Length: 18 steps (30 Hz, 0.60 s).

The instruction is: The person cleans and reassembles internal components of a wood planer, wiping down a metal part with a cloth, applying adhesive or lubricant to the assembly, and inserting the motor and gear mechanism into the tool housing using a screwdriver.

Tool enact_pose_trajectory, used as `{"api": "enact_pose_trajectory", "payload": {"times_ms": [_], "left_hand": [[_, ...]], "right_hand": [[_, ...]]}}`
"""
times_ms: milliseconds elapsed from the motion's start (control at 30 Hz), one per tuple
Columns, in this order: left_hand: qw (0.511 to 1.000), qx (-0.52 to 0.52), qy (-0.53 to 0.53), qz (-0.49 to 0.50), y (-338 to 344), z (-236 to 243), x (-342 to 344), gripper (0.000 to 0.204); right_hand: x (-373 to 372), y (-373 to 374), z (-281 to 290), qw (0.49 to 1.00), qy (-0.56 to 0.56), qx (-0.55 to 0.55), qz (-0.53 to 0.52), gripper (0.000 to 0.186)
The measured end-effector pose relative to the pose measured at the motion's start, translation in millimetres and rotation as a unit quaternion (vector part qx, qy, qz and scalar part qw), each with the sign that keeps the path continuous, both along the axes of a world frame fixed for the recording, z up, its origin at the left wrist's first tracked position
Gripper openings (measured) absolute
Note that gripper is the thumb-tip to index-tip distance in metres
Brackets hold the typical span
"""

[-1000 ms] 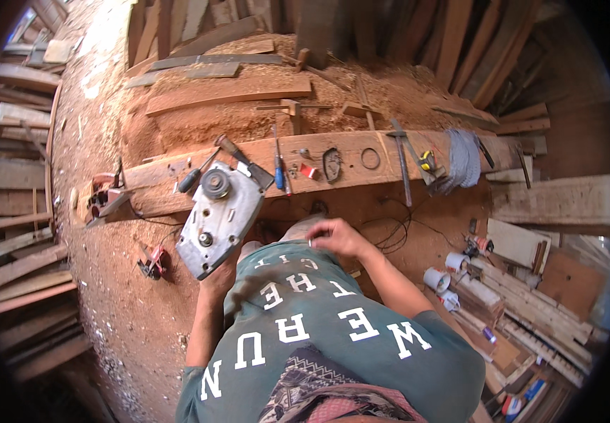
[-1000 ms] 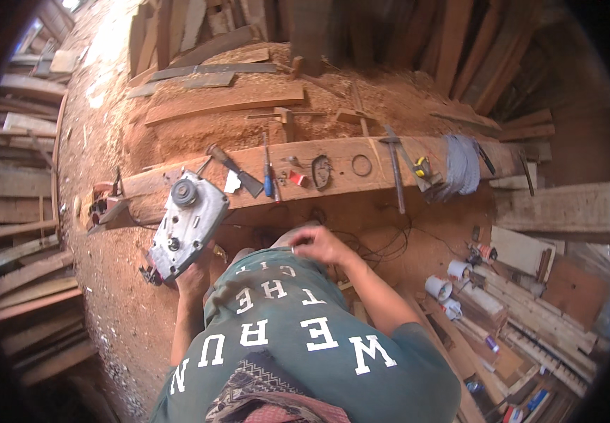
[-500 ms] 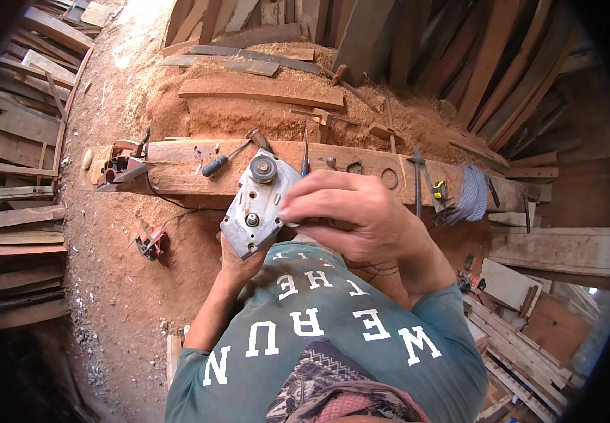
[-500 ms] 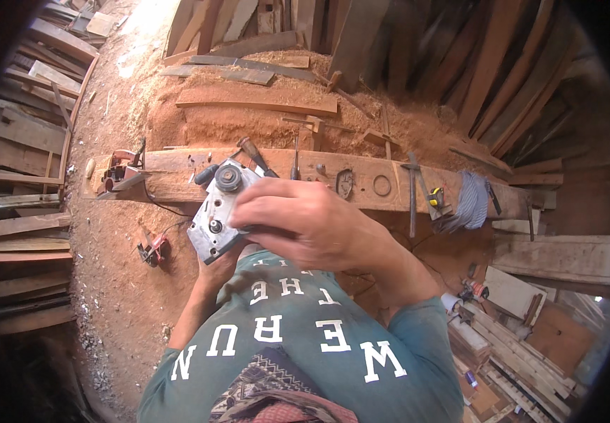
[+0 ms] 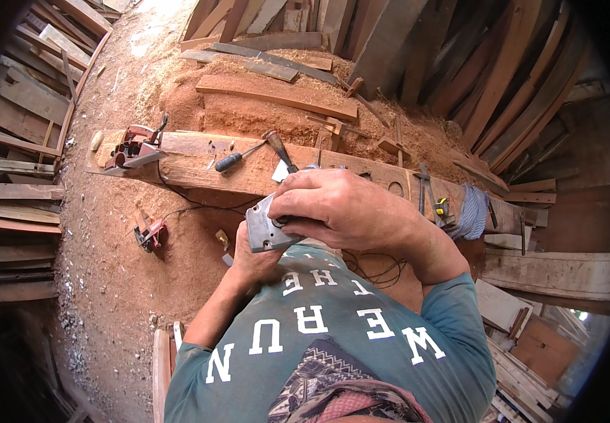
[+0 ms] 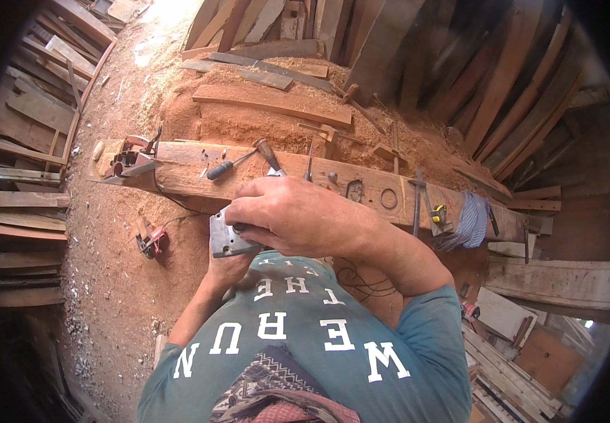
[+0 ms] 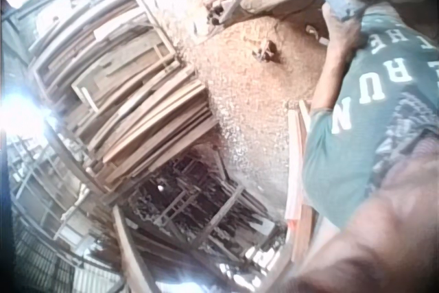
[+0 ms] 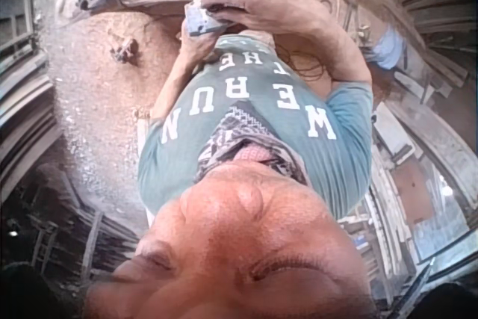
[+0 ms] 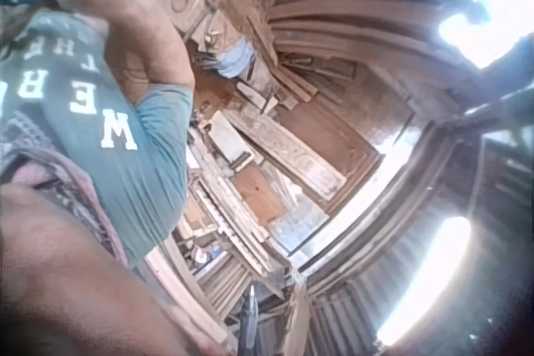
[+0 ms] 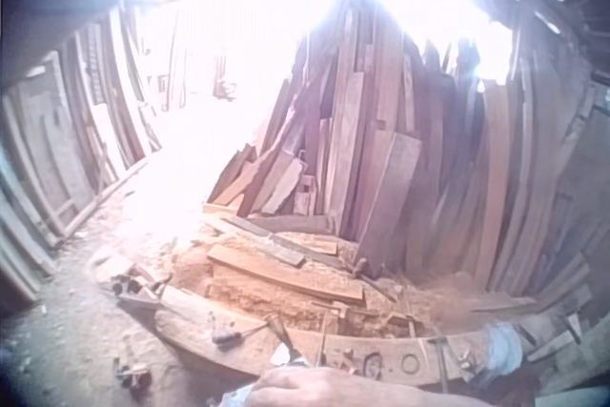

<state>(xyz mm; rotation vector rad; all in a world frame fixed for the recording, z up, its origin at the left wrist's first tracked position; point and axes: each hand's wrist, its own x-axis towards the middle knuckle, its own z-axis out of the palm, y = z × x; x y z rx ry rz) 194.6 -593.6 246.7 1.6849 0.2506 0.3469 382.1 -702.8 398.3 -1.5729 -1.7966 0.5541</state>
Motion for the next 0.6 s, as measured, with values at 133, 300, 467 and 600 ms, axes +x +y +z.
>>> {"api": "enact_pose_trajectory", "payload": {"times_ms": [133, 300, 467, 600], "left_hand": [[0.999, -0.045, 0.006, 0.01, -1.3, 4.9, -0.6, 0.043], [0.998, -0.059, -0.007, 0.012, -0.6, 4.5, 0.2, 0.049], [0.994, -0.107, -0.009, 0.024, -1.8, 0.2, -4.1, 0.054], [0.996, -0.077, -0.027, 0.028, -0.3, -5.3, -5.8, 0.054]], "right_hand": [[-4.1, -0.8, 6.6, 0.999, -0.013, -0.023, -0.035, 0.03], [-8.8, -0.2, 7.4, 0.997, -0.039, -0.051, -0.048, 0.03], [-8.8, 0.8, 9.3, 1.0, 0.011, -0.004, -0.012, 0.027], [-10.6, 5.2, 15.8, 0.995, -0.034, -0.086, -0.031, 0.029]]}}
